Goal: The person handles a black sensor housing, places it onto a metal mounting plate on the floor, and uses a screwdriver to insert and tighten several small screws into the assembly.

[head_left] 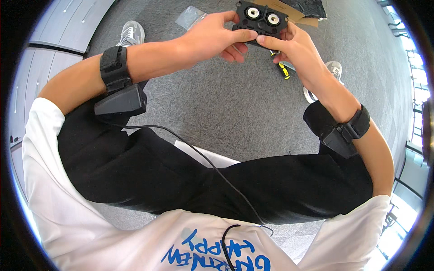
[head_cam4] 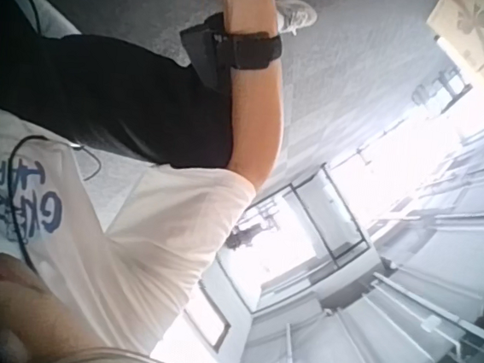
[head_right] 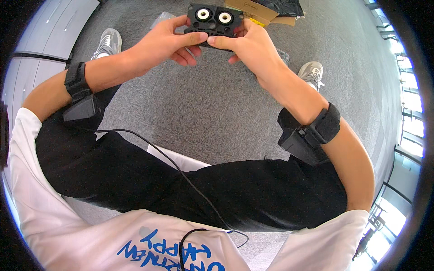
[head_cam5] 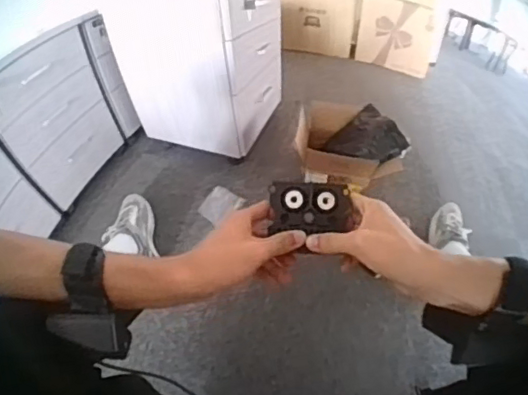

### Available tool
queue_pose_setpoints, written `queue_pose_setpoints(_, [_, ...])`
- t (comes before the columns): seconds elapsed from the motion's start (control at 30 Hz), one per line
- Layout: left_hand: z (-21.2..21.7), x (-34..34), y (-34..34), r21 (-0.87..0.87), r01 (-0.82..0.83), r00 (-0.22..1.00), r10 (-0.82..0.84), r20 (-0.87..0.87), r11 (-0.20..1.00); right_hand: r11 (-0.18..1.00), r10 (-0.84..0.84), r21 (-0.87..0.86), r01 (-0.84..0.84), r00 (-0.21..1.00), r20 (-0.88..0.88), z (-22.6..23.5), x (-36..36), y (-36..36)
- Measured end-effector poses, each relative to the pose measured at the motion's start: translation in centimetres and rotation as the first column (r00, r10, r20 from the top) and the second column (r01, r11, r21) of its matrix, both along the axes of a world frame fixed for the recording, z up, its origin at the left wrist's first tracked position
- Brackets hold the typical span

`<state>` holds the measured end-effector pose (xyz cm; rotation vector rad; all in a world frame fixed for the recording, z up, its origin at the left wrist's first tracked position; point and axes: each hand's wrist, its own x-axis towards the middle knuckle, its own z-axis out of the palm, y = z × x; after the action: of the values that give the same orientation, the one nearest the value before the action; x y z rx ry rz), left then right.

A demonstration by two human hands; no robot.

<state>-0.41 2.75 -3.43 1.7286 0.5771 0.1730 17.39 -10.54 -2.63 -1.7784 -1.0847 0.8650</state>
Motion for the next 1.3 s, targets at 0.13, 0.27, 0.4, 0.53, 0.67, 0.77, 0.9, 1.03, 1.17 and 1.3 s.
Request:
queue_pose_setpoints(0.13, [-1.0,-0.8,0.1,-0.118,0.014,0.998,-0.022,-0.066,0.993,0.99,0.075,-0.105,-0.091,0.987,-0.142,-1.2,0.2,0.2])
queue_pose_setpoints(0.27, [-1.6,-1.1,0.4,-0.247,-0.024,0.988,-0.015,-0.156,0.969,0.977,0.069,-0.181,-0.109,0.974,-0.215,-1.5,0.3,0.6])
queue_pose_setpoints(0.4, [-2.1,-1.5,0.1,-0.279,-0.036,0.984,-0.014,-0.175,0.96,0.967,0.053,-0.226,-0.12,0.958,-0.283,-1.7,0.1,0.5])
queue_pose_setpoints(0.53, [-2.1,-1.3,0.0,-0.307,0.017,0.979,-0.079,-0.188,0.952,0.95,0.027,-0.282,-0.136,0.933,-0.358,-1.9,0.6,-0.3])
queue_pose_setpoints(0.67, [-2.2,-1.0,-0.2,-0.282,0.083,0.966,-0.147,-0.213,0.956,0.934,0.013,-0.328,-0.142,0.931,-0.364,-1.9,0.9,-1.1])
queue_pose_setpoints(0.77, [-2.0,-0.7,-0.5,-0.277,0.09,0.955,-0.161,-0.248,0.957,0.912,0.009,-0.383,-0.148,0.94,-0.341,-1.7,1.0,-1.6])
queue_pose_setpoints(0.9, [-2.5,-0.3,-0.7,-0.232,0.088,0.946,-0.154,-0.285,0.969,0.862,0.021,-0.468,-0.197,0.935,-0.354,-2.3,1.0,-2.6])
queue_pose_setpoints(1.03, [-2.6,-0.2,-0.9,-0.167,0.151,0.922,-0.2,-0.33,0.974,0.855,0.04,-0.466,-0.227,0.926,-0.376,-2.8,0.8,-3.4])
queue_pose_setpoints(1.17, [-3.0,-0.4,-0.9,-0.102,0.238,0.881,-0.259,-0.395,0.966,0.839,0.072,-0.476,-0.265,0.92,-0.384,-3.3,0.6,-3.8])
queue_pose_setpoints(1.3, [-2.7,-0.5,-1.5,-0.144,0.3,0.861,-0.332,-0.386,0.943,0.833,0.086,-0.489,-0.26,0.933,-0.35,-4.0,0.4,-4.6])
